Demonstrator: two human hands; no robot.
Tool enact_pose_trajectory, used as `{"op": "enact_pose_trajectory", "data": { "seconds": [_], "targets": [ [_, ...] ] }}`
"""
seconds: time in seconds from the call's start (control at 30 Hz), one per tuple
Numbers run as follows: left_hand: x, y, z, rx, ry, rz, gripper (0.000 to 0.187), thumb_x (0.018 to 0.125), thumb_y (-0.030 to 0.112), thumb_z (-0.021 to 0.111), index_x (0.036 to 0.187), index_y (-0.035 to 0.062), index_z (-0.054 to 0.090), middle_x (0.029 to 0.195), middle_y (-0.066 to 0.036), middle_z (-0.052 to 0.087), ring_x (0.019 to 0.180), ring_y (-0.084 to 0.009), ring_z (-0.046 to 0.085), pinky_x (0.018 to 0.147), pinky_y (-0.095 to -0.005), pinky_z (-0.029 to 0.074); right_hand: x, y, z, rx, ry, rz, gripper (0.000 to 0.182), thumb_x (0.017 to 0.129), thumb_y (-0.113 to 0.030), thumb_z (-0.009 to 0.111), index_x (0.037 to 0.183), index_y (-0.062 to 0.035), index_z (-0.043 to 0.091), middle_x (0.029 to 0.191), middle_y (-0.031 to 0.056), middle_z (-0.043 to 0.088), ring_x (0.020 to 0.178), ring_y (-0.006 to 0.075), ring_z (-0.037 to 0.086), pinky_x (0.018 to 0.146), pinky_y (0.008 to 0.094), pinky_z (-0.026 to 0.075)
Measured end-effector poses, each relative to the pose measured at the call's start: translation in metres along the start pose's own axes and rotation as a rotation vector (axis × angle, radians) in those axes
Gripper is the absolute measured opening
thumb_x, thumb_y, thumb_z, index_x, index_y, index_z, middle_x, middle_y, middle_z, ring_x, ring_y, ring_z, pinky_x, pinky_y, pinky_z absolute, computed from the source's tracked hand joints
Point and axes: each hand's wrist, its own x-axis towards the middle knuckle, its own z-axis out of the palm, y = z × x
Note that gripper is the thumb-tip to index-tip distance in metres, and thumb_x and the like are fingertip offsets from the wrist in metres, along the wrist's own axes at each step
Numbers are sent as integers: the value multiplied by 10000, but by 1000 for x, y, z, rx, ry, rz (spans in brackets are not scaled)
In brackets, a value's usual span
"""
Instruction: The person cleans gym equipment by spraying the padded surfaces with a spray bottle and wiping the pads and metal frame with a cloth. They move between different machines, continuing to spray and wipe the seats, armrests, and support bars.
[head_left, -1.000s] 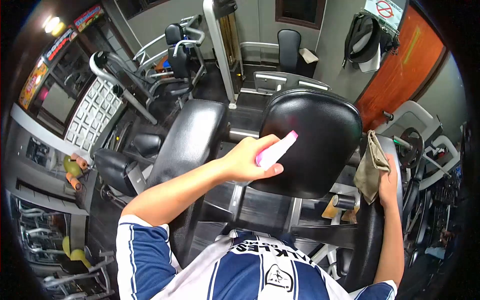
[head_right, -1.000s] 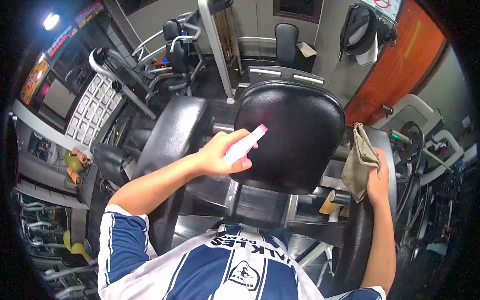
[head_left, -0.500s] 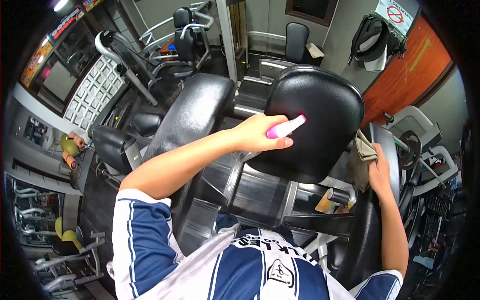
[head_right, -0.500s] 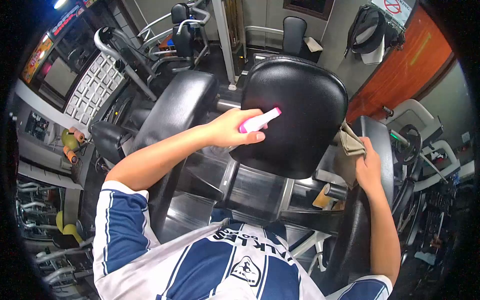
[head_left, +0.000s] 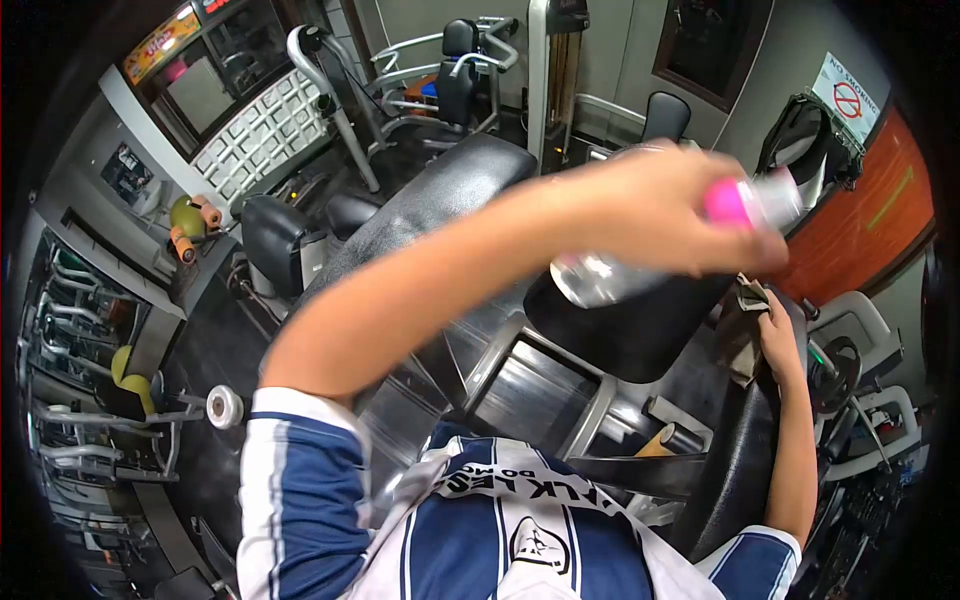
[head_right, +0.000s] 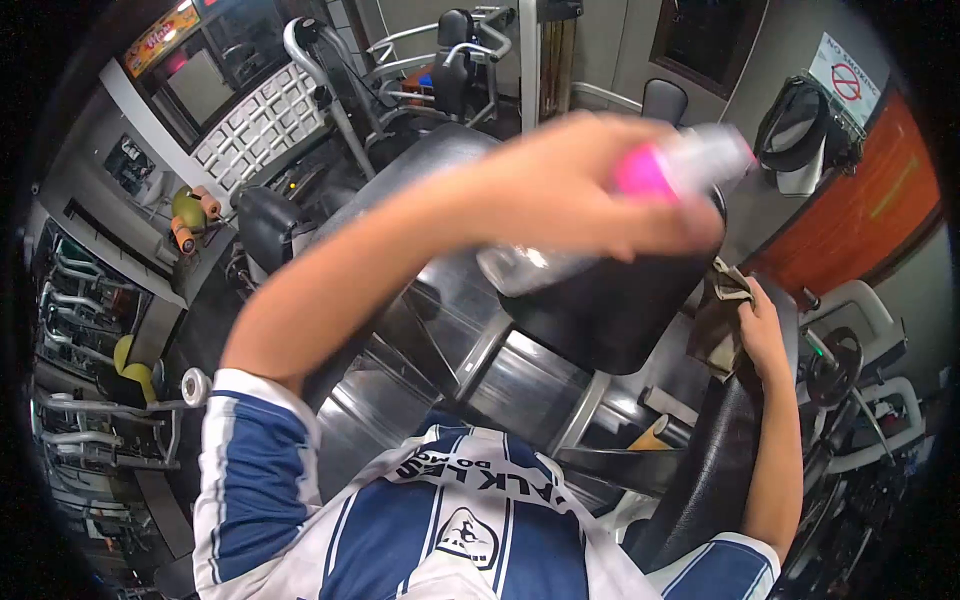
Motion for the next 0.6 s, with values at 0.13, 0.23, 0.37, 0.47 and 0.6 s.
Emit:
{"op": "enact_pose_trajectory", "data": {
  "seconds": [0.13,0.23,0.37,0.47,0.6],
  "targets": [
    [-18,3,-85,153,-48,-130,475,865,531,654,940,62,648,708,-21,614,685,-100,592,711,-272,470,0,2,-2,-66,24,-51,325,871,-38,401,1145,10,568,979,105,625,942,182,568,888,295,437],
    [-81,32,-120,237,-70,-321,445,959,465,507,1058,51,638,659,-17,564,691,-103,568,816,-284,436,2,11,-2,-151,33,-98,313,860,-53,448,1148,4,556,913,221,624,882,332,609,838,367,462],
    [-159,34,-146,126,147,-504,353,981,341,535,1157,38,574,673,-1,545,635,-85,566,662,-257,491,-3,-3,0,-193,34,-114,303,860,-58,471,1144,8,552,908,250,622,887,375,619,824,388,465],
    [-198,11,-158,259,258,-614,264,916,223,638,1073,33,542,746,10,556,622,-85,558,609,-256,494,-3,-4,5,-152,68,-131,293,860,-56,465,1130,10,557,911,246,624,915,380,629,831,389,467],
    [-226,-18,-160,156,181,-675,575,868,79,628,1424,84,483,827,-4,576,607,-86,559,585,-250,492,-5,-15,6,-205,60,-94,279,859,-54,460,1115,8,554,915,252,620,918,397,626,835,397,467]
  ]
}}
